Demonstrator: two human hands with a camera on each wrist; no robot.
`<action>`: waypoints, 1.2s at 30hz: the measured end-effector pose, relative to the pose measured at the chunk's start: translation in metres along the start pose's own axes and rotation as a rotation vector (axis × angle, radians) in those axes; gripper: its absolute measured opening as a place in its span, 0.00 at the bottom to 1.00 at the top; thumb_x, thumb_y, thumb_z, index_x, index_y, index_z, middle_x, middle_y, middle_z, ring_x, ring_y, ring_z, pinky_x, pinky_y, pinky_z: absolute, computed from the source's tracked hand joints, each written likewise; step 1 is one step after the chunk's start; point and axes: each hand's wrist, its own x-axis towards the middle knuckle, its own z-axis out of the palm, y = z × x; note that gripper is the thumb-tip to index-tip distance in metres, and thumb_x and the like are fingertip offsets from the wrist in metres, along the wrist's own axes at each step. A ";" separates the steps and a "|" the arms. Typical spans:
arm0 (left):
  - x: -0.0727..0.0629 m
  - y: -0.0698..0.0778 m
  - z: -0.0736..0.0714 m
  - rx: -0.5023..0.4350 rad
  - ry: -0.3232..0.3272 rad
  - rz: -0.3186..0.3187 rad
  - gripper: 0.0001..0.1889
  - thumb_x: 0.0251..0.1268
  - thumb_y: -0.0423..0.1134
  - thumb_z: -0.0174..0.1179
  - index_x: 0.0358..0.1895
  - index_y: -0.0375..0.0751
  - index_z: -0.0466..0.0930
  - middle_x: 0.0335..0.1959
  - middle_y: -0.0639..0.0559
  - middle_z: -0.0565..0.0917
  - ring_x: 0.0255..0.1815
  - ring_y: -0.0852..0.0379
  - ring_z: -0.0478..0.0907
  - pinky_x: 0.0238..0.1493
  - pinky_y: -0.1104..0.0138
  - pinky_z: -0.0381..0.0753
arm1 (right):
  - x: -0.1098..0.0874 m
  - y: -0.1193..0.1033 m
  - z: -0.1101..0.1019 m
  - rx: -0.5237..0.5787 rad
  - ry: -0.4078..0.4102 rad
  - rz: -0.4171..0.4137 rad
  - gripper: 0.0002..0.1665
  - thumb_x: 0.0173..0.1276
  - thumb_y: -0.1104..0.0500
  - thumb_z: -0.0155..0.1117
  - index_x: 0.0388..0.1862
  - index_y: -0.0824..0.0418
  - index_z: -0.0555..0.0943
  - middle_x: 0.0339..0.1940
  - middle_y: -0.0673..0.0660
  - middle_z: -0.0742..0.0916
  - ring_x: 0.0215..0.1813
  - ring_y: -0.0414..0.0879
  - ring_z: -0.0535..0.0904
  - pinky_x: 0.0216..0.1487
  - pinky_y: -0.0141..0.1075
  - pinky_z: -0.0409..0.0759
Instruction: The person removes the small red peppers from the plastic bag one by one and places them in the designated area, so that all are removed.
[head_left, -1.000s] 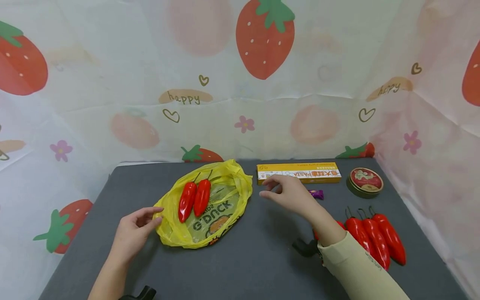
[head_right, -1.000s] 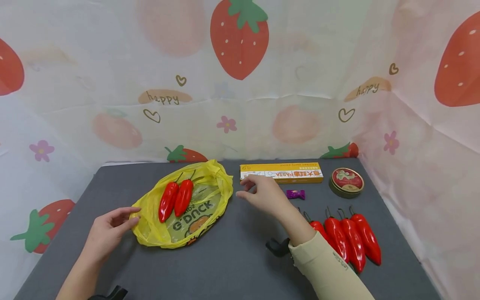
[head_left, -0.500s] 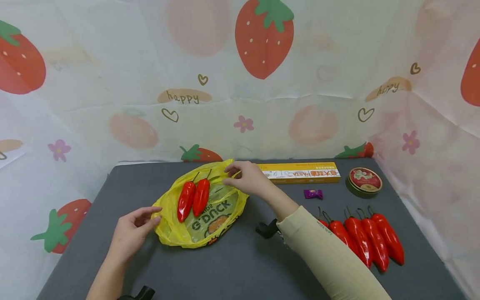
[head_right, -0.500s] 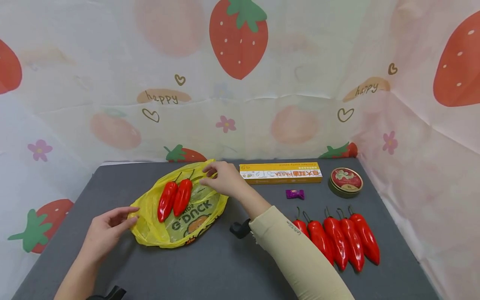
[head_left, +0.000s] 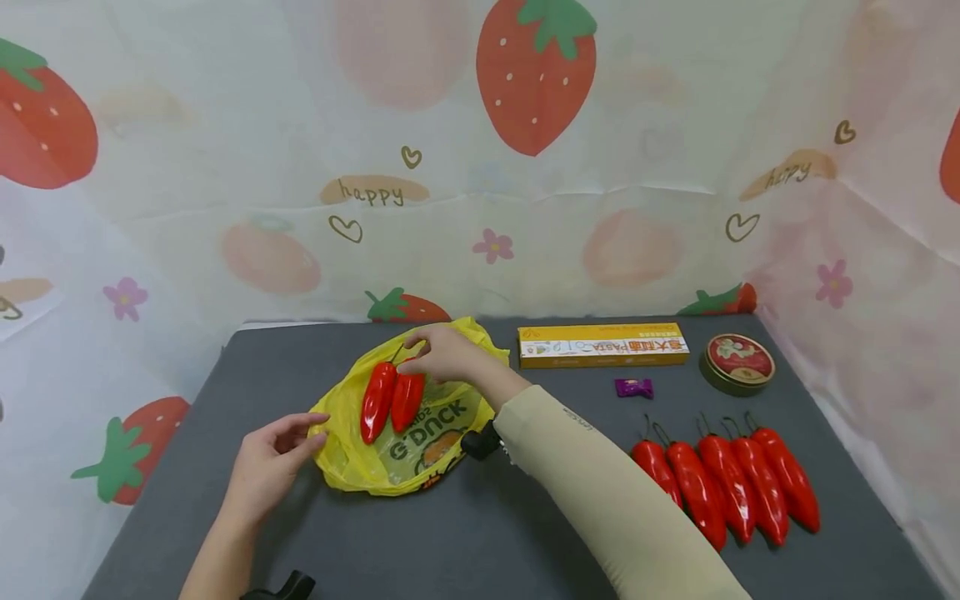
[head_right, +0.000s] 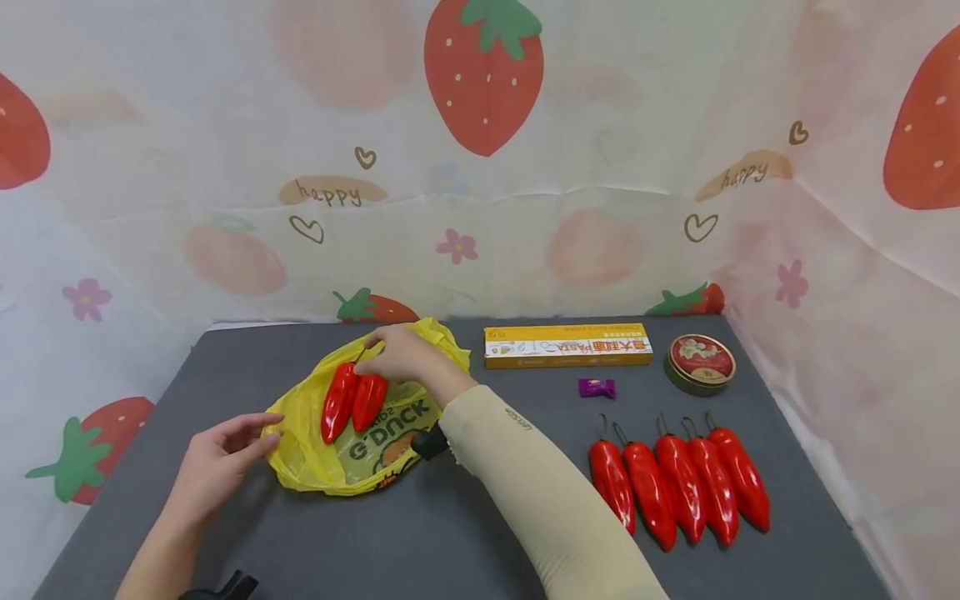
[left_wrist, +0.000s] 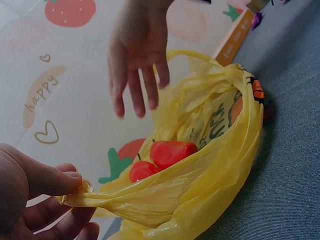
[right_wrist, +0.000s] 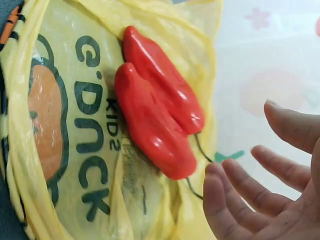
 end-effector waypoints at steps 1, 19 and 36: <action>0.000 0.000 0.001 -0.001 0.000 0.001 0.20 0.69 0.47 0.66 0.59 0.43 0.83 0.51 0.44 0.82 0.41 0.57 0.76 0.38 0.73 0.82 | 0.003 0.000 0.002 -0.020 -0.001 0.010 0.31 0.69 0.50 0.70 0.68 0.59 0.76 0.54 0.59 0.85 0.29 0.45 0.77 0.37 0.38 0.83; -0.001 0.005 0.000 0.003 -0.006 -0.024 0.20 0.69 0.47 0.65 0.60 0.44 0.83 0.50 0.44 0.82 0.43 0.55 0.75 0.39 0.70 0.83 | 0.029 0.027 0.040 -0.048 0.012 0.232 0.44 0.69 0.50 0.70 0.80 0.49 0.63 0.75 0.57 0.72 0.66 0.53 0.74 0.56 0.45 0.80; -0.002 0.006 0.003 0.010 -0.019 -0.030 0.20 0.70 0.48 0.64 0.61 0.44 0.82 0.54 0.43 0.81 0.46 0.51 0.75 0.41 0.72 0.83 | 0.018 0.005 0.045 -0.003 0.121 0.175 0.26 0.64 0.58 0.74 0.59 0.54 0.75 0.49 0.56 0.82 0.42 0.48 0.79 0.37 0.36 0.82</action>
